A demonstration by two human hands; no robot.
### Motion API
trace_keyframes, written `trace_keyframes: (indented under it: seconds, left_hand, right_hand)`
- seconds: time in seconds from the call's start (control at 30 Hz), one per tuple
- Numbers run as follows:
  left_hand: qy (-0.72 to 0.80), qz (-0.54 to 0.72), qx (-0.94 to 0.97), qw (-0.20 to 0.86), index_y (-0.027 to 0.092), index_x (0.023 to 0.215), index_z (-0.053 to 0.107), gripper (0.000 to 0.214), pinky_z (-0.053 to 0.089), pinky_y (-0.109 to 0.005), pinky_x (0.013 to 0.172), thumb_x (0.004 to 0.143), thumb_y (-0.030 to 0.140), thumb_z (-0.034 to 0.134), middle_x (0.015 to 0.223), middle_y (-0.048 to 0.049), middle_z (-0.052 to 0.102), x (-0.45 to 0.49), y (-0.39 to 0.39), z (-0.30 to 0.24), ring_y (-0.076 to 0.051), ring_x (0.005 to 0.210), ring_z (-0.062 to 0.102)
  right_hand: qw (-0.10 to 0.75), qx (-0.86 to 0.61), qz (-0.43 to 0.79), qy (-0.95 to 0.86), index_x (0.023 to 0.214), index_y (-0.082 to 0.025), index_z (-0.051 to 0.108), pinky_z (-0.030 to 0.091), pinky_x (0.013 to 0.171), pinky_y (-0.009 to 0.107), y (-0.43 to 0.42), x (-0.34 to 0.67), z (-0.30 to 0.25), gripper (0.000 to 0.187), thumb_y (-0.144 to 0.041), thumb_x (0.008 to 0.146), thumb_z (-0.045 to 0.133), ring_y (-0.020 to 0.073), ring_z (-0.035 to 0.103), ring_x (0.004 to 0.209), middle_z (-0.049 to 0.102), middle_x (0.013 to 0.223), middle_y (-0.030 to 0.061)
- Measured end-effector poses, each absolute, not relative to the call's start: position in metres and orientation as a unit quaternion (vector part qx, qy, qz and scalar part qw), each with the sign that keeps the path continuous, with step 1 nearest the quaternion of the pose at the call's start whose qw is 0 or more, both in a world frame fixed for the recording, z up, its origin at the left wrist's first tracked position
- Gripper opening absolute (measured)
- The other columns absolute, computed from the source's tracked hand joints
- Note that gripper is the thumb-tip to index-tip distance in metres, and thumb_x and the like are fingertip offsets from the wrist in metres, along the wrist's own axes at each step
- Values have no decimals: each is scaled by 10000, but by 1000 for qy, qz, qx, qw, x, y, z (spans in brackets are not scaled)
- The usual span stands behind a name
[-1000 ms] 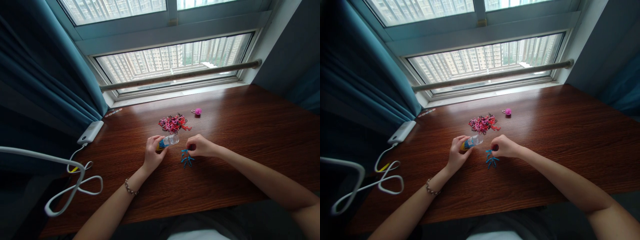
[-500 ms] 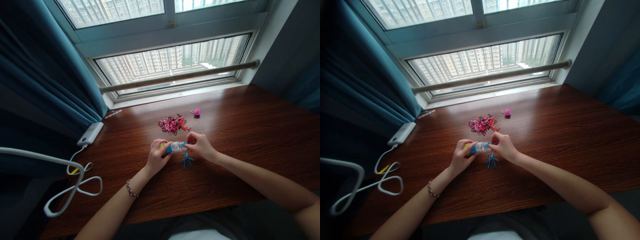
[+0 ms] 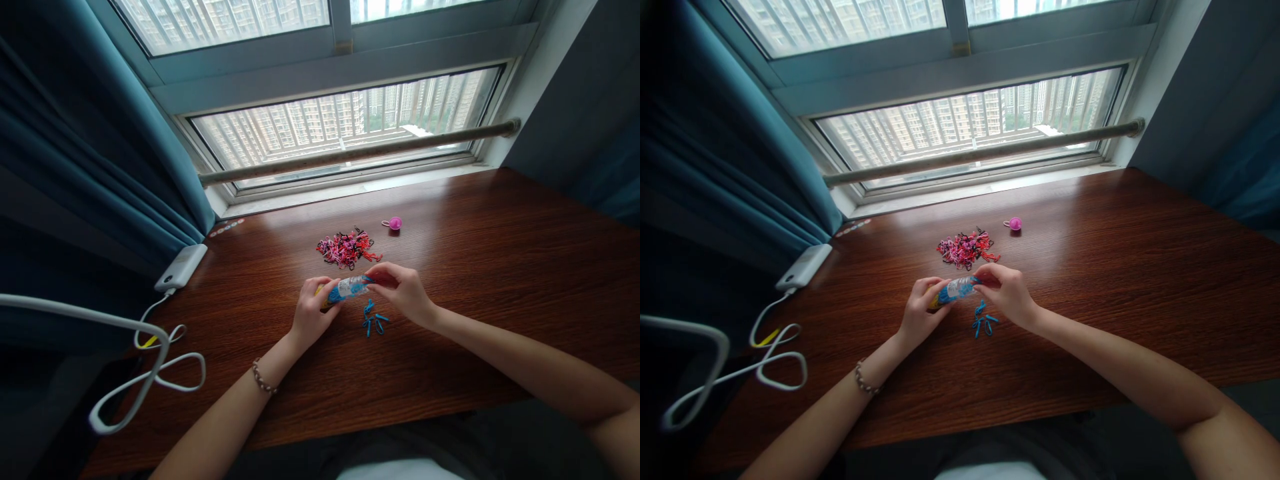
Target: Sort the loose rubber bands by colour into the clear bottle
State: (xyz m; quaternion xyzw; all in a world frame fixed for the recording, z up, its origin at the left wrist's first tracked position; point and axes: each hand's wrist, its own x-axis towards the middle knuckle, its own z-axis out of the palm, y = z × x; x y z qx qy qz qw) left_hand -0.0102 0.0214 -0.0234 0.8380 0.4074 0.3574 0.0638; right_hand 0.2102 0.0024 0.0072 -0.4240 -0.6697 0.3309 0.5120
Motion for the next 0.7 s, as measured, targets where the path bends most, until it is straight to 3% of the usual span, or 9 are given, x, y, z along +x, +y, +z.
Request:
trace_keyframes:
  seconds: [0.17, 0.37, 0.5, 0.7]
  left_hand:
    - [399, 353, 843, 71, 272, 1150, 509, 431, 423, -398, 874, 732, 227, 603, 1055, -64, 503, -10, 21, -24, -222, 994, 478]
    - [384, 353, 849, 85, 274, 1167, 494, 443, 423, -397, 884, 740, 232, 601, 1073, -64, 508, -10, 20, -23, -220, 1007, 482]
    - [382, 355, 849, 86, 273, 1173, 488, 448, 423, -402, 882, 741, 240, 604, 1078, -66, 512, -9, 20, -22, -220, 1009, 482]
    - [384, 359, 845, 99, 252, 1157, 500, 433, 414, -393, 896, 738, 249, 612, 1082, -72, 515, -8, 18, -21, -216, 1013, 482]
  right_hand:
    - [482, -408, 181, -754, 908, -189, 593, 502, 707, 287, 1, 215, 4, 124, -242, 819, 526, 157, 590, 779, 636, 856, 58]
    - [443, -377, 85, -809, 1001, -207, 591, 473, 766, 330, 3, 219, -1, 192, -239, 827, 515, 191, 536, 863, 648, 879, 59]
    - [453, -388, 118, -794, 1115, -216, 510, 484, 750, 315, 4, 218, 0, 301, -261, 819, 534, 170, 548, 803, 611, 891, 55]
    - [540, -343, 254, -725, 1201, -230, 367, 519, 693, 259, 0, 211, -1, 420, -240, 817, 538, 119, 601, 742, 550, 850, 14]
